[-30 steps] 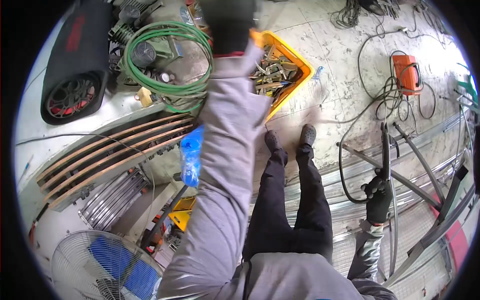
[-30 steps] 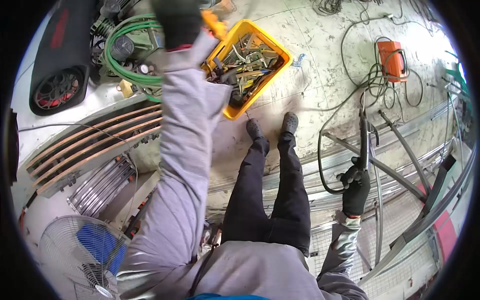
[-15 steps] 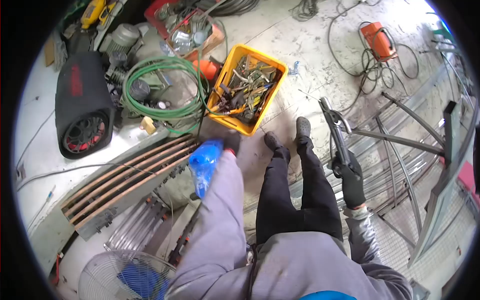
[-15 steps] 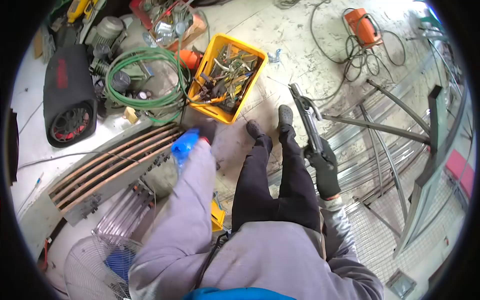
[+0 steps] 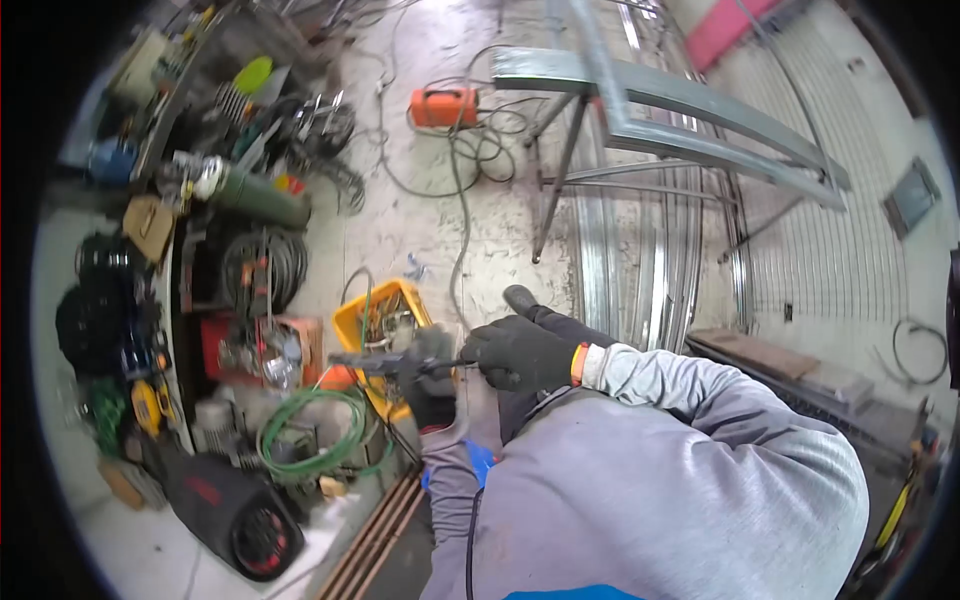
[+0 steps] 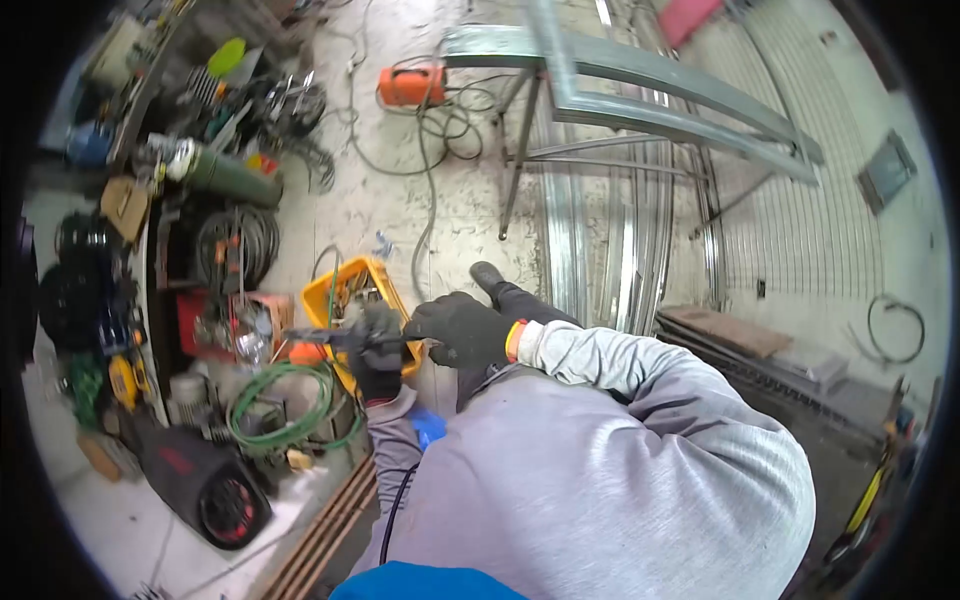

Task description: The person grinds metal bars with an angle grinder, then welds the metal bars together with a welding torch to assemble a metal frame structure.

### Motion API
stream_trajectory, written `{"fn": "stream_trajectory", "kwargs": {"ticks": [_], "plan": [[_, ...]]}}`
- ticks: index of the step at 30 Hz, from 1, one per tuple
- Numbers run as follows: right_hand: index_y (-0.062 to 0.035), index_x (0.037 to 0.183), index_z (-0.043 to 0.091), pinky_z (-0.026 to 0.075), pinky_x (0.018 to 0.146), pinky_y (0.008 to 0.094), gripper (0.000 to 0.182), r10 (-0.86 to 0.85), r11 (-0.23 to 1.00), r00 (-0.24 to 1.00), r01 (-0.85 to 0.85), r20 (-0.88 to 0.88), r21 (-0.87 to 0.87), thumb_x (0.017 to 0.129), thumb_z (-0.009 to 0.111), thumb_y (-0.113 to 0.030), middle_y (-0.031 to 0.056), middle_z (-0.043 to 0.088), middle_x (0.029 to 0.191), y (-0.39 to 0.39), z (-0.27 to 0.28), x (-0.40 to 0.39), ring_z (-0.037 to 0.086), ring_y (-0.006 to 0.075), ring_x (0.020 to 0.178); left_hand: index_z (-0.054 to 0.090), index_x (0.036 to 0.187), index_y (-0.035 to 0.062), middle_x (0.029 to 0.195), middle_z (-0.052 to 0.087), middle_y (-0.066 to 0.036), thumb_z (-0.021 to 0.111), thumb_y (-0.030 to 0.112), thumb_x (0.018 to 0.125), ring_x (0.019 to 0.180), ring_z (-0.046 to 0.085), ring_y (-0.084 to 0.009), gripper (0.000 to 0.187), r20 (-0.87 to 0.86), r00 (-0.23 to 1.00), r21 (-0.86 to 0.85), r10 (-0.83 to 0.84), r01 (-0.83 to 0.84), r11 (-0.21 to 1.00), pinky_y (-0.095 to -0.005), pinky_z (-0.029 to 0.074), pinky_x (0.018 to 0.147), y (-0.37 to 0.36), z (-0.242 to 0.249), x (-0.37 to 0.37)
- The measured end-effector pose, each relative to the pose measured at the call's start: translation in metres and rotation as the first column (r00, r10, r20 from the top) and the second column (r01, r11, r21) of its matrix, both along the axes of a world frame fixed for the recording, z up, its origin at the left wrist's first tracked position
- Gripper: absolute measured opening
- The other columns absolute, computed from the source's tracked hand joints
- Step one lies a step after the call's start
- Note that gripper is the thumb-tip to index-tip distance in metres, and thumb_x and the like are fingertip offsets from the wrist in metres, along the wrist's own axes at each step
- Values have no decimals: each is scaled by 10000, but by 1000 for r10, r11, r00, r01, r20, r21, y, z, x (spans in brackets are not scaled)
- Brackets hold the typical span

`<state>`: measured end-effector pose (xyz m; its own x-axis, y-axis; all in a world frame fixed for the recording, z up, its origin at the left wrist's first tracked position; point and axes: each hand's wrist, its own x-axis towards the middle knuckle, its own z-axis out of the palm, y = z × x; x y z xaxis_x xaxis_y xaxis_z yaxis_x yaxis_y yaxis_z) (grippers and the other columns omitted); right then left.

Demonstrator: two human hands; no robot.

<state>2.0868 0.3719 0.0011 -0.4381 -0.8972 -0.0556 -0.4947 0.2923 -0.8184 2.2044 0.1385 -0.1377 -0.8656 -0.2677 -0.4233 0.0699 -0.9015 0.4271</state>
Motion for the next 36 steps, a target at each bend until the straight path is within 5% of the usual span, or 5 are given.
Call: {"fn": "stream_trajectory", "kwargs": {"ticks": [2,7,24,32,36], "plan": [[-91,1435,626,537,1012,527,573,-30,999,991,27,-128,-24,895,717,-260,197,701,1250,13,7,-3,680,414,1139,670,1235,-56,1168,719,-175,645,226,1074,1128,710,-298,326,104,993,-907,59,70,416,-464,579,1051,-1,42,7],[-110,1464,639,507,1105,488,538,-284,959,958,284,34,4,969,689,-315,170,691,1396,73,-22,-32,660,389,1248,667,1126,-22,981,657,-97,613,319,1109,843,614,-190,345,60,990,-414,128,-92,906,-372,549,780,-39,109,22],[-33,1350,703,580,970,422,421,-725,676,594,515,-349,-528,985,760,-234,201,759,1228,271,60,-251,756,335,1102,671,1271,40,891,618,-27,677,214,1043,739,620,-156,286,166,957,-393,-237,285,874,-356,553,679,133,155,-156],[-54,1523,583,564,986,392,599,-774,630,593,759,-223,-167,1069,637,-442,212,733,1351,253,20,-347,739,313,1173,670,1038,60,715,616,-25,689,310,1063,573,605,-165,252,358,896,-484,-264,420,768,-320,515,543,163,142,-214],[-101,1481,645,551,1048,463,512,-565,801,539,541,-624,-258,1032,679,-345,227,682,1417,221,27,-340,697,388,1242,623,1425,55,1193,742,-128,718,398,1048,712,662,-155,518,287,823,-319,-490,565,761,-334,584,647,180,119,-261]]}}
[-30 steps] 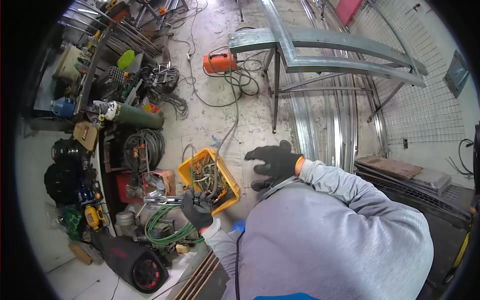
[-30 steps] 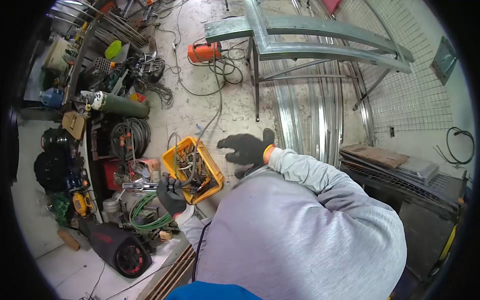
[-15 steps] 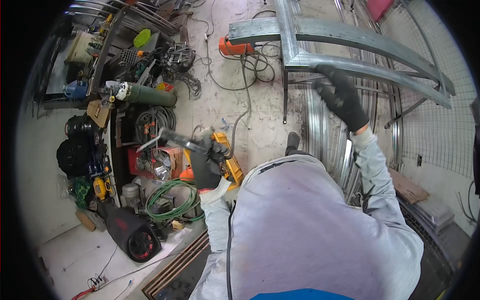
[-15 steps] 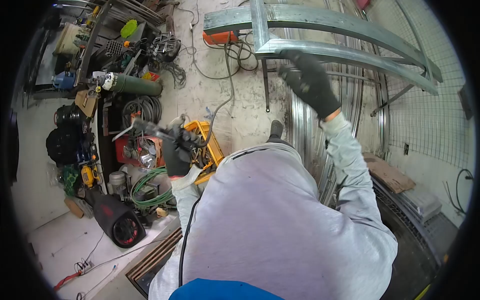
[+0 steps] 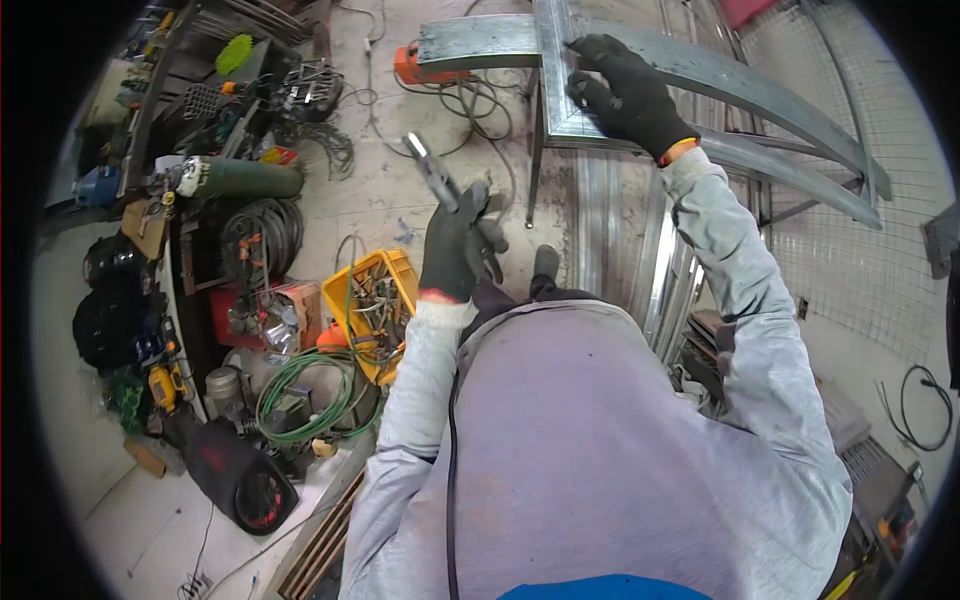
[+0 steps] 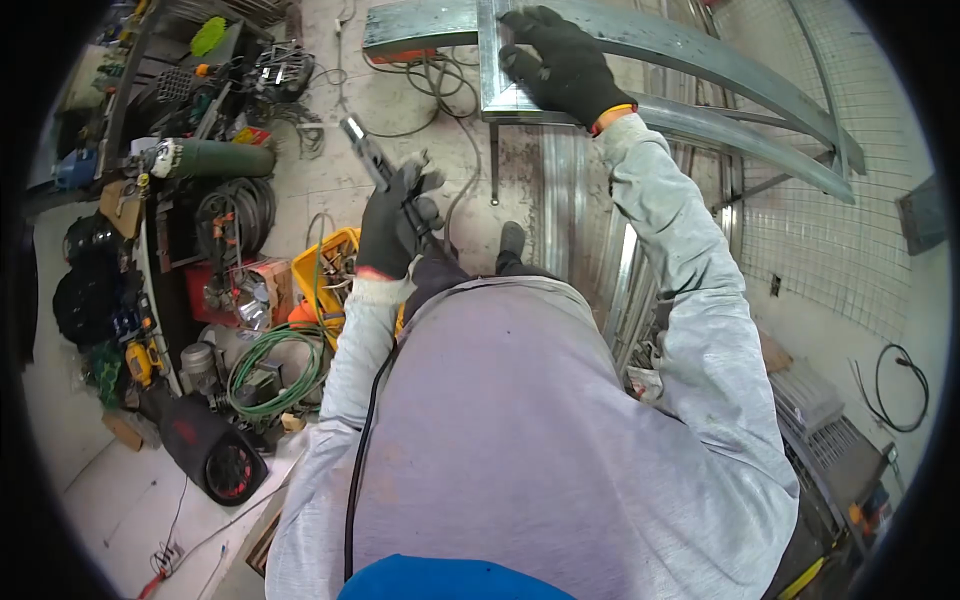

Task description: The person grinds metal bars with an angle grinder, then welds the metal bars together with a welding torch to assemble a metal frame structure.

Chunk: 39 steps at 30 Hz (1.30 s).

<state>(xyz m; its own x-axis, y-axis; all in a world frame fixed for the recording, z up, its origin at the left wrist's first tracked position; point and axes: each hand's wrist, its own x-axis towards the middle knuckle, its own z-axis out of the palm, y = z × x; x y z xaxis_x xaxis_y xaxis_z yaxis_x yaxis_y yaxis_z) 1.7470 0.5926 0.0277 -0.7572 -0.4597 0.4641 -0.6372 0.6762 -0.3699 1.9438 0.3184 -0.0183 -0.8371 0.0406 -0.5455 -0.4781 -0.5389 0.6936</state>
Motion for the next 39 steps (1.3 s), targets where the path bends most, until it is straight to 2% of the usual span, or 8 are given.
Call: {"fn": "stream_trajectory", "kwargs": {"ticks": [9,12,20,22,26,30,37,39], "plan": [[-85,1425,700,457,1210,487,466,265,954,954,-281,139,108,979,598,-171,176,590,1587,26,10,-2,555,410,1462,592,1420,16,1191,758,-145,625,383,1112,762,713,-169,481,-515,815,-422,-265,28,906,-329,607,661,41,-79,-65],[-66,1425,696,440,1227,493,471,343,926,905,-371,251,72,979,582,-162,167,590,1592,30,8,-3,526,393,1495,607,1398,11,984,744,-108,602,377,1124,737,713,-170,458,-204,975,0,-93,95,995,-325,605,652,47,-41,-72],[-21,1394,702,488,1180,468,458,332,932,933,-346,137,104,952,615,-99,187,583,1589,30,-3,-2,581,392,1438,644,1367,13,882,708,-65,554,292,1146,733,722,-159,367,-394,899,-175,-191,130,976,-306,606,647,50,-49,-74],[-8,1385,702,511,1157,459,445,327,936,928,-344,180,70,951,644,-85,195,587,1580,26,-1,3,601,387,1417,632,1398,-8,887,710,-61,528,265,1152,745,730,-156,382,-593,662,-701,-457,-146,698,-302,612,667,48,-49,-69],[10,1376,695,554,1108,431,455,333,933,931,-349,149,92,942,778,-97,194,600,1559,22,5,6,645,366,1364,640,1395,-25,929,742,-90,534,312,1148,751,744,-170,431,-468,785,-637,-405,18,770,-315,618,673,46,-52,-65],[30,1411,658,566,1112,402,500,343,938,897,-341,278,-58,964,802,-140,194,575,1583,15,9,13,639,323,1384,628,1394,-3,1030,754,-133,601,344,1116,706,721,-186,446,-183,983,5,29,-29,1000,-316,602,649,59,-44,-70],[43,1426,645,556,1132,410,503,326,941,902,-337,283,-10,978,783,-138,207,567,1587,14,11,13,625,329,1406,646,1196,38,1005,697,-62,717,199,1006,711,701,-159,259,-65,984,-118,166,-172,978,-292,554,593,59,-66,-60],[45,1429,643,552,1139,408,507,320,940,910,-339,262,27,981,780,-147,210,563,1588,13,13,12,622,334,1409,640,1151,31,963,693,-66,705,150,988,719,703,-152,212,-445,895,-485,-8,-233,843,-278,541,576,35,-86,-45]]}}
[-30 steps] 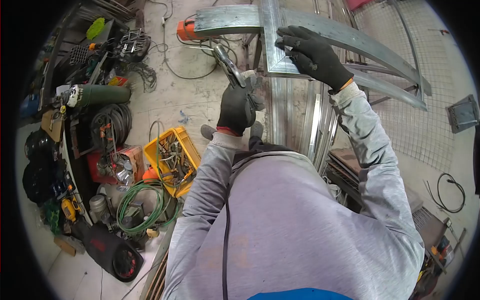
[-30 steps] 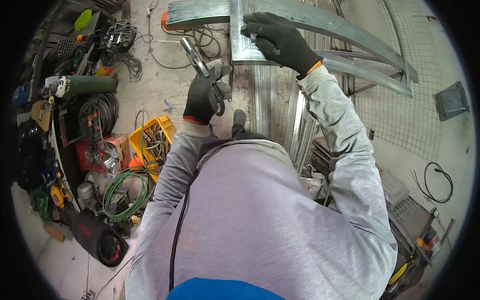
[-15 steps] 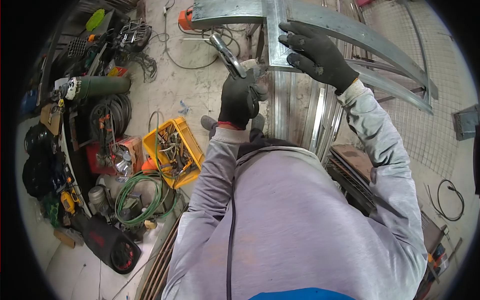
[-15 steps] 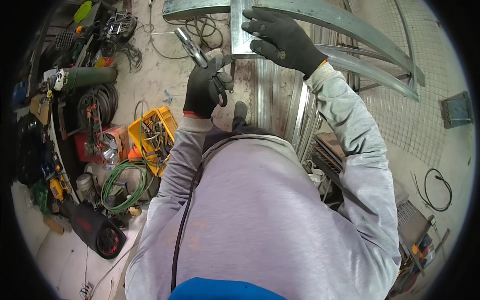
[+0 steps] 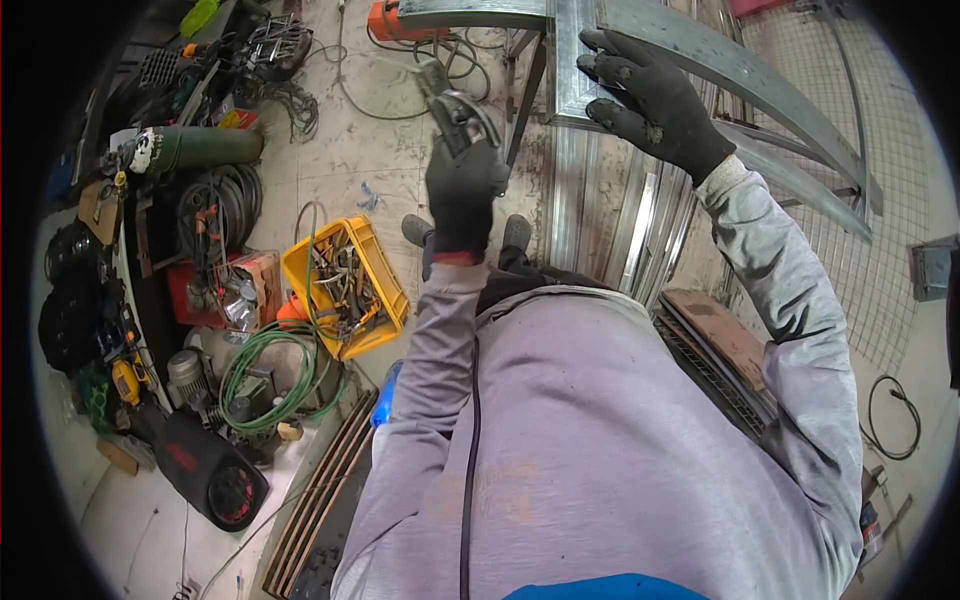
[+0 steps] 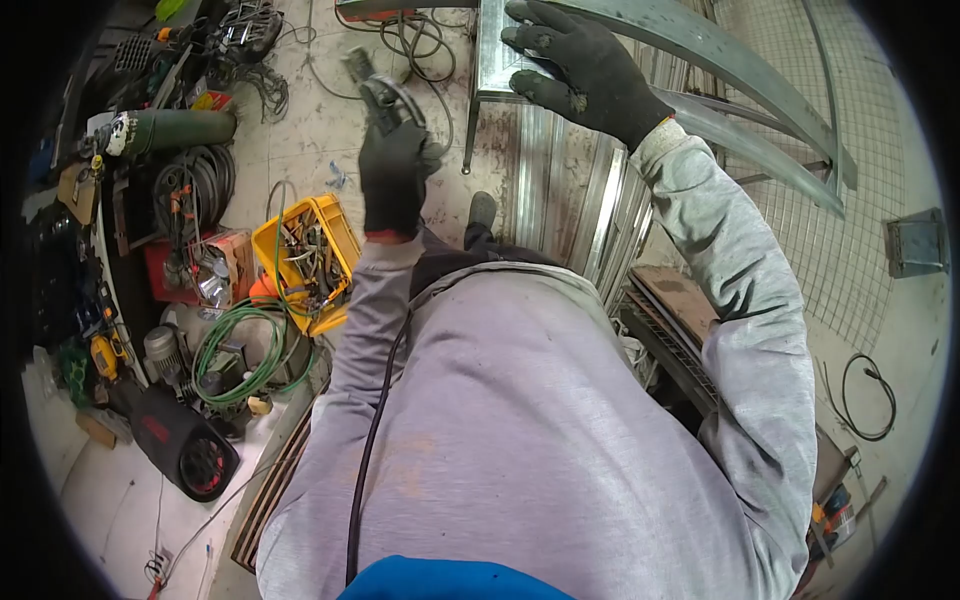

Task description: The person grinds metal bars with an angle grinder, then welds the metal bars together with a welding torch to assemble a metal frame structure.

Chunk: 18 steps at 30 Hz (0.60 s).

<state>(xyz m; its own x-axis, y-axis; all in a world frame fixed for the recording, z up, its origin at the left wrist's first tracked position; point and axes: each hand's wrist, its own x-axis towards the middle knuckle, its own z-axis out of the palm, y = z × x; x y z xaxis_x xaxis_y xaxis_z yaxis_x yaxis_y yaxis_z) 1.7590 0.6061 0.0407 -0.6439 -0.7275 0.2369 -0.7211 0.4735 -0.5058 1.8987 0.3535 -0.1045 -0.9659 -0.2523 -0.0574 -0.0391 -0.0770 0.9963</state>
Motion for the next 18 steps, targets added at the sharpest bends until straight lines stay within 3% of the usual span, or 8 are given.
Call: {"fn": "stream_trajectory", "kwargs": {"ticks": [1,2,3,4,7,11,16,18], "plan": [[46,1428,642,548,1145,406,512,11,997,995,-3,-98,76,981,779,-162,213,562,1587,-1,3,-1,619,338,1411,644,1150,11,912,701,-83,695,162,1006,753,718,-157,215,-170,973,-628,-154,13,778,-265,534,570,-14,14,7],[48,1428,642,543,1152,403,517,29,988,981,0,-191,153,982,779,-176,216,561,1586,-1,3,-1,616,341,1413,642,1162,0,993,712,-110,682,185,1025,841,733,-177,233,56,997,-171,-61,70,983,-283,562,636,-20,35,13],[48,1428,642,543,1152,403,517,31,988,982,-2,-185,155,982,779,-176,216,561,1586,-1,0,-1,616,341,1413,640,1174,-10,1073,722,-137,669,207,1043,929,747,-196,256,298,951,324,-85,-17,946,-302,590,703,-25,49,20],[47,1432,639,537,1159,406,533,-2,998,998,7,-70,70,978,786,-191,211,559,1588,1,-4,0,613,347,1417,628,1230,-1,1163,722,-169,640,244,1078,1127,727,-249,289,207,970,629,-125,-34,776,-368,607,868,-35,44,31],[43,1438,634,524,1172,413,562,-21,999,1000,21,19,40,968,803,-216,202,553,1596,0,-2,0,611,354,1418,631,1248,84,1250,701,-156,668,217,1045,1011,724,-290,246,263,962,770,-79,-160,618,-445,608,925,-33,54,43],[24,1451,631,512,1180,429,644,-12,999,998,14,58,-31,926,855,-273,190,538,1613,3,-9,0,606,368,1419,630,1216,106,1045,671,-69,686,263,1030,812,685,-220,250,456,890,399,8,-213,892,-385,594,710,-23,56,54],[6,1453,624,515,1170,458,772,45,993,984,-25,-171,119,853,905,-391,188,533,1613,1,-5,-3,595,406,1416,622,1198,82,957,660,-39,684,288,1027,750,654,-151,275,362,929,527,-70,-142,838,-326,558,648,-17,64,60],[2,1448,623,516,1166,467,813,53,989,979,-25,-196,143,828,917,-433,187,531,1611,0,-4,-2,591,422,1412,616,1187,69,961,660,-39,680,238,1013,770,665,-151,251,436,900,334,-9,-153,930,-324,557,655,-10,75,57]]}}
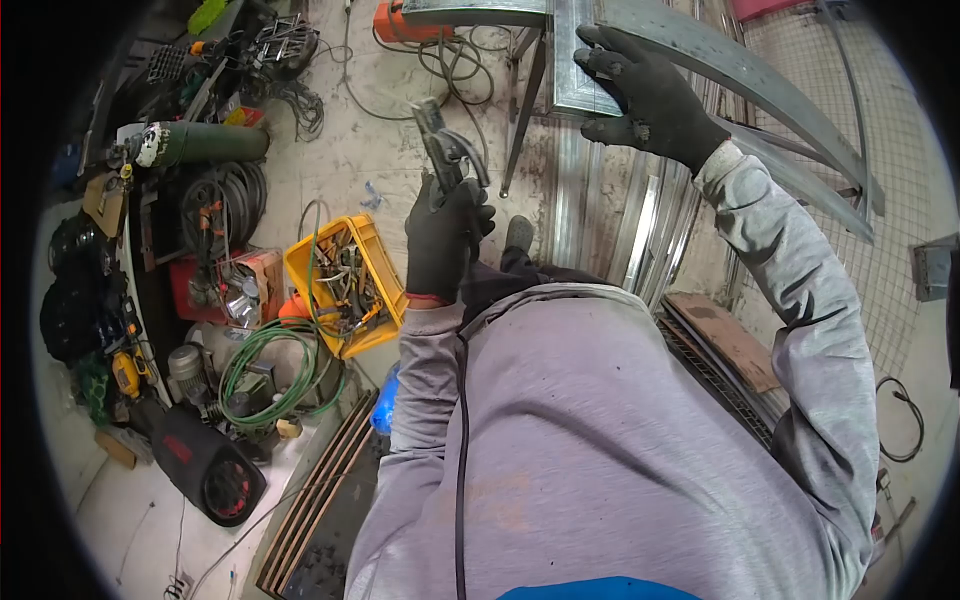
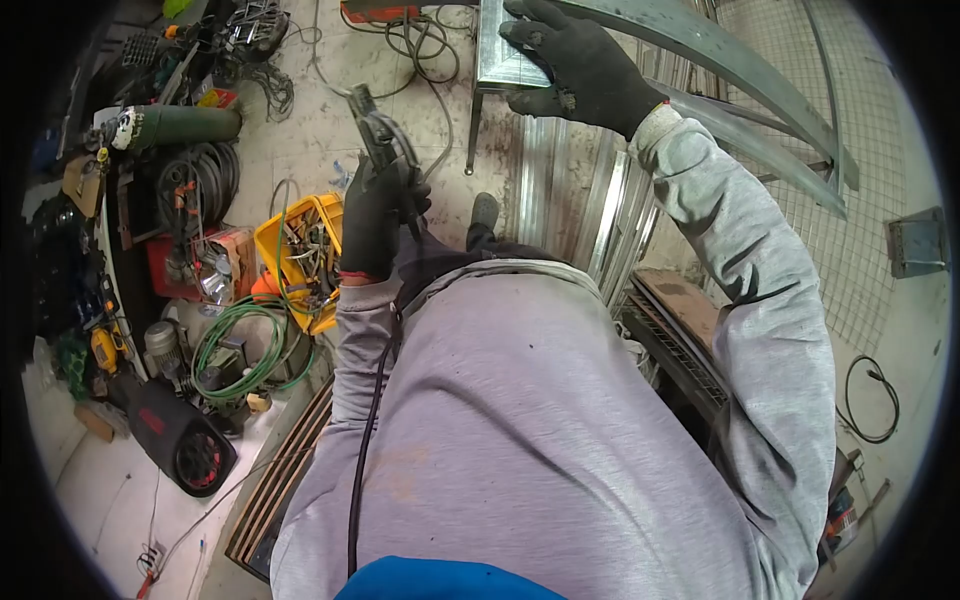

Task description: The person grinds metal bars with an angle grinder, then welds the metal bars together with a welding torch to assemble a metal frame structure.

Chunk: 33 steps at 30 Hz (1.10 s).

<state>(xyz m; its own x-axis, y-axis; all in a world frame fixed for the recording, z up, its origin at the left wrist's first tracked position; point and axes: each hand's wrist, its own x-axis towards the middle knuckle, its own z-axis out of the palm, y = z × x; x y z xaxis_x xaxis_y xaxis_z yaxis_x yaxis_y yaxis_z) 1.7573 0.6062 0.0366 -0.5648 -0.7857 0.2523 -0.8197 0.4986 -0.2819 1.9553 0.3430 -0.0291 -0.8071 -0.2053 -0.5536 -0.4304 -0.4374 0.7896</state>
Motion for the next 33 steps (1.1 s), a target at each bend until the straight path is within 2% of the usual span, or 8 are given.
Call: {"fn": "stream_trajectory", "kwargs": {"ticks": [7,9,11,15,17,22,27,33], "plan": [[-52,1486,542,564,1038,523,824,64,996,998,-66,-29,-54,835,891,-419,186,473,1646,7,-13,-4,677,444,1205,615,1219,43,1047,690,-82,683,201,1020,875,734,-195,263,23,1000,-192,-12,16,981,-342,614,751,-8,-6,5],[-51,1474,547,567,1020,526,804,49,998,998,-50,-31,-28,845,881,-425,192,477,1639,9,-15,-6,680,452,1186,617,1209,2,981,703,-91,616,207,1069,854,743,-216,249,-184,978,-262,-102,51,964,-348,619,760,-17,-7,11],[-50,1458,551,571,991,526,784,44,998,999,-44,-20,-39,856,870,-438,196,477,1639,9,-15,-5,681,453,1160,614,1246,-16,1035,731,-108,525,191,1116,908,756,-224,260,-24,1000,50,-8,9,999,-364,629,819,-29,-7,8],[-30,1411,617,567,971,493,762,-29,999,999,28,44,18,770,931,-297,195,511,1591,7,-10,-3,690,396,1125,598,1341,-12,1192,735,-145,468,302,1171,1045,745,-266,379,-135,910,-320,-391,333,887,-393,624,927,-46,-16,20],[-51,1436,561,578,965,506,800,-24,999,997,22,69,22,792,901,-384,185,484,1633,7,-12,-3,684,418,1144,584,1373,10,1266,713,-155,509,360,1159,1153,712,-303,418,-31,989,408,145,-120,905,-459,609,974,-34,-5,18],[-64,1454,558,572,967,512,775,-26,998,1000,26,4,54,874,842,-492,181,473,1645,8,-11,-3,680,398,1184,562,1418,61,1159,696,-106,610,326,1103,1047,707,-296,414,-79,996,784,32,42,620,-445,614,884,-38,-34,19],[-104,1489,554,568,978,507,750,-63,992,994,52,95,111,922,789,-534,186,456,1668,6,-7,-2,681,388,1208,628,1318,83,1008,675,-5,673,153,1027,835,665,-133,303,179,969,86,-169,155,984,-286,565,763,-19,-25,-1],[-74,1407,587,579,933,481,770,-60,995,996,55,58,84,794,885,-433,185,523,1601,3,-3,-1,705,351,1116,647,1273,54,973,690,-10,687,184,1031,781,661,-113,277,175,966,44,-189,184,982,-276,540,698,-20,-48,-9]]}}
